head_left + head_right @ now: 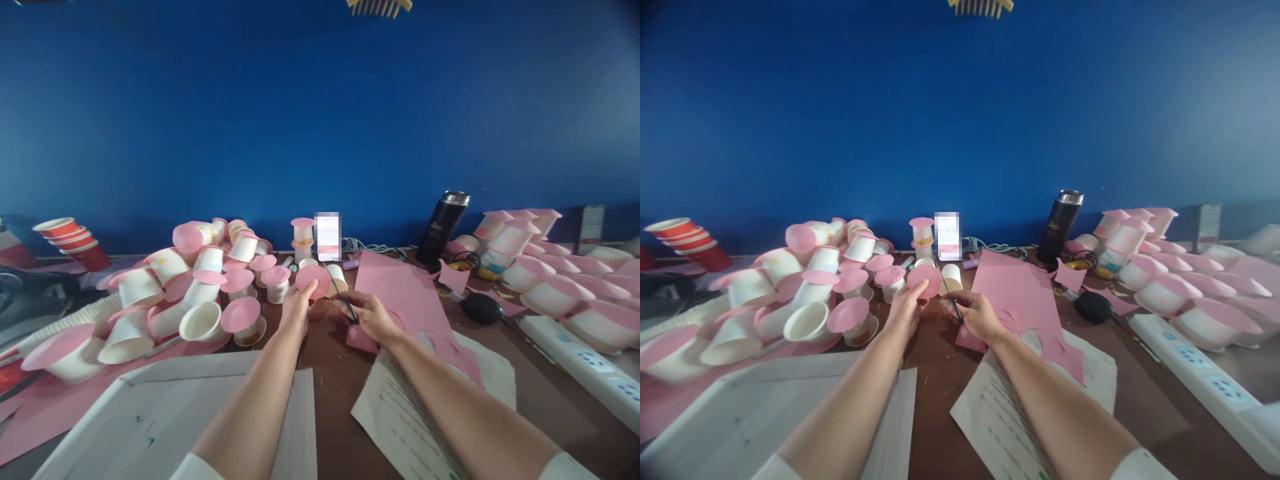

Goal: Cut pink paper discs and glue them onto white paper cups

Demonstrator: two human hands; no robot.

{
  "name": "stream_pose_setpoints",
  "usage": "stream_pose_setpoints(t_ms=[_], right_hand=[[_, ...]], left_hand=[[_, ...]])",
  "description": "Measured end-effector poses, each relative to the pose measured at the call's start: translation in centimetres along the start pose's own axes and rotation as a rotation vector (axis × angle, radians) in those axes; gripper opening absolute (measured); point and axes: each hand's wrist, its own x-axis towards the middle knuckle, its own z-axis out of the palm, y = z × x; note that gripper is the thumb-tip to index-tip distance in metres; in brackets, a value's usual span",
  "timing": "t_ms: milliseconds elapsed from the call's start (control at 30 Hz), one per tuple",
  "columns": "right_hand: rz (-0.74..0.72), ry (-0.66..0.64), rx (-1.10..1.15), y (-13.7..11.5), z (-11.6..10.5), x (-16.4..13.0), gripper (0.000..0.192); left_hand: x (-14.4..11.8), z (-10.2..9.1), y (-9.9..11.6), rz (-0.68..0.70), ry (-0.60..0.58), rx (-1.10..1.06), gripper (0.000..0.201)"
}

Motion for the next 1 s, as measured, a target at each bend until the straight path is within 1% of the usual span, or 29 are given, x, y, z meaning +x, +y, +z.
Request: stream_pose_setpoints(t_ms=[267,433,667,1000], right_hand=[[0.004,0.001,-0.001,-0.04,0.05,-0.02,0.040],[-0.021,0.003,-0.019,-0.09,0.04,-0.07,0.037],[0.019,0.001,0.037,-0.17,0.12,-0.13,0.038],[0.011,-0.001,0.053,0.16,0.07,0.04,0.035]], left_hand=[[0.21,-0.10,-0.21,-0.008,-0.005,-0.003,0.038],[0.25,-0.10,-0.24,0.002,-0.002,-0.009,0.037],[0.40,-0.11,-0.32,-0.009,-0.003,-0.018,0.035],[0.31,-0.07,-0.30,-0.007,-0.018,-0.007,0.038]])
